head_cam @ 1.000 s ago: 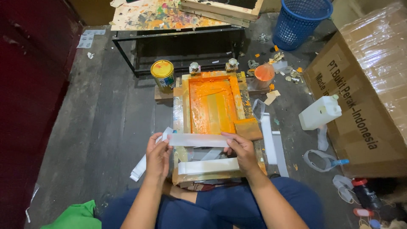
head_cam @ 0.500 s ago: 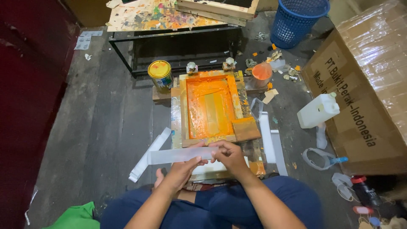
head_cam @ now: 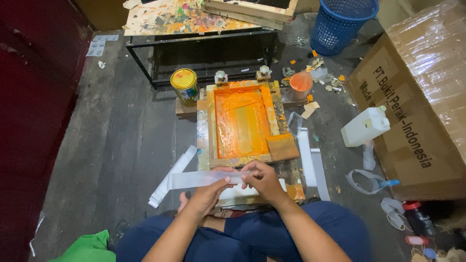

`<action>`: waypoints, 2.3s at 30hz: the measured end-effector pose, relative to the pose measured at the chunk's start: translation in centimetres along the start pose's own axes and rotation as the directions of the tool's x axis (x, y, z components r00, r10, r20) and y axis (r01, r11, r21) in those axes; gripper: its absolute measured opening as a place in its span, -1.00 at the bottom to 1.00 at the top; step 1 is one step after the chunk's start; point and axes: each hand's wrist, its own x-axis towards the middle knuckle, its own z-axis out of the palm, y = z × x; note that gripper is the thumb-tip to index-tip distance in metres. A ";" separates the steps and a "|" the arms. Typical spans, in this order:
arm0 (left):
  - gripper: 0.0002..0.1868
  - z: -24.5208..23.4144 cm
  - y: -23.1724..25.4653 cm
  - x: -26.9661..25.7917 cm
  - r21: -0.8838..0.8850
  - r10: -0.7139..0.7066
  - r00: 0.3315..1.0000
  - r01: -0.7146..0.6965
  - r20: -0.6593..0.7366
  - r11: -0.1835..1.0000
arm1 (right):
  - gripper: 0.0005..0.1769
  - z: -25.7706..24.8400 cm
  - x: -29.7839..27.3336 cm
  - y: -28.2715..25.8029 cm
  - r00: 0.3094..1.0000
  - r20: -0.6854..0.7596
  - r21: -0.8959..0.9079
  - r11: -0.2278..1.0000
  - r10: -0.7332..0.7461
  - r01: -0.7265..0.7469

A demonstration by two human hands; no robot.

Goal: The person spreads orange ink across a screen printing frame using a squeegee, then picks up and inspects a white plastic strip, placing it back down. The person repeats the ink spreading and strip inspection process.

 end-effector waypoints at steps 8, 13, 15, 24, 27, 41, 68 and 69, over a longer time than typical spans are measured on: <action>-0.55 0.1 1.6 -0.1 0.020 0.026 0.996 -0.024 -0.081 1.000 | -0.77 -2.3 1.3 1.8 0.995 -0.085 0.151 0.987 0.062 -0.048; -0.55 -0.3 1.5 0.2 0.019 0.040 0.995 -0.038 -0.097 0.999 | -0.78 -3.8 1.9 2.6 0.989 -0.141 0.179 0.984 0.031 -0.006; -0.55 -0.7 1.3 0.3 0.031 0.046 0.993 -0.043 -0.107 0.999 | -0.77 -4.5 2.0 2.2 0.988 -0.153 0.154 0.988 -0.009 0.033; -0.50 -0.8 1.5 0.1 0.073 0.097 0.985 -0.088 -0.142 0.993 | -0.77 -6.3 1.9 1.3 0.952 -0.301 0.173 0.979 -0.052 0.108; -0.53 -2.4 0.5 0.9 0.126 0.125 0.980 -0.106 -0.152 0.986 | -0.78 -7.2 1.8 1.4 0.933 -0.353 0.173 0.976 -0.065 0.133; -0.62 -3.1 2.8 -1.8 0.258 0.228 0.950 -0.171 -0.212 0.951 | -0.75 -5.9 -0.9 2.7 0.917 -0.393 0.095 0.989 -0.064 0.109; -0.74 -28.0 2.5 -0.1 0.647 0.273 0.622 0.520 -0.734 0.558 | -0.76 18.0 14.1 -0.7 0.950 0.245 -0.842 0.443 -0.196 0.308; -0.76 -28.3 2.4 0.0 0.606 0.220 0.596 0.586 -0.772 0.539 | -0.63 18.6 15.2 -0.2 0.938 0.311 -0.872 0.347 -0.155 0.346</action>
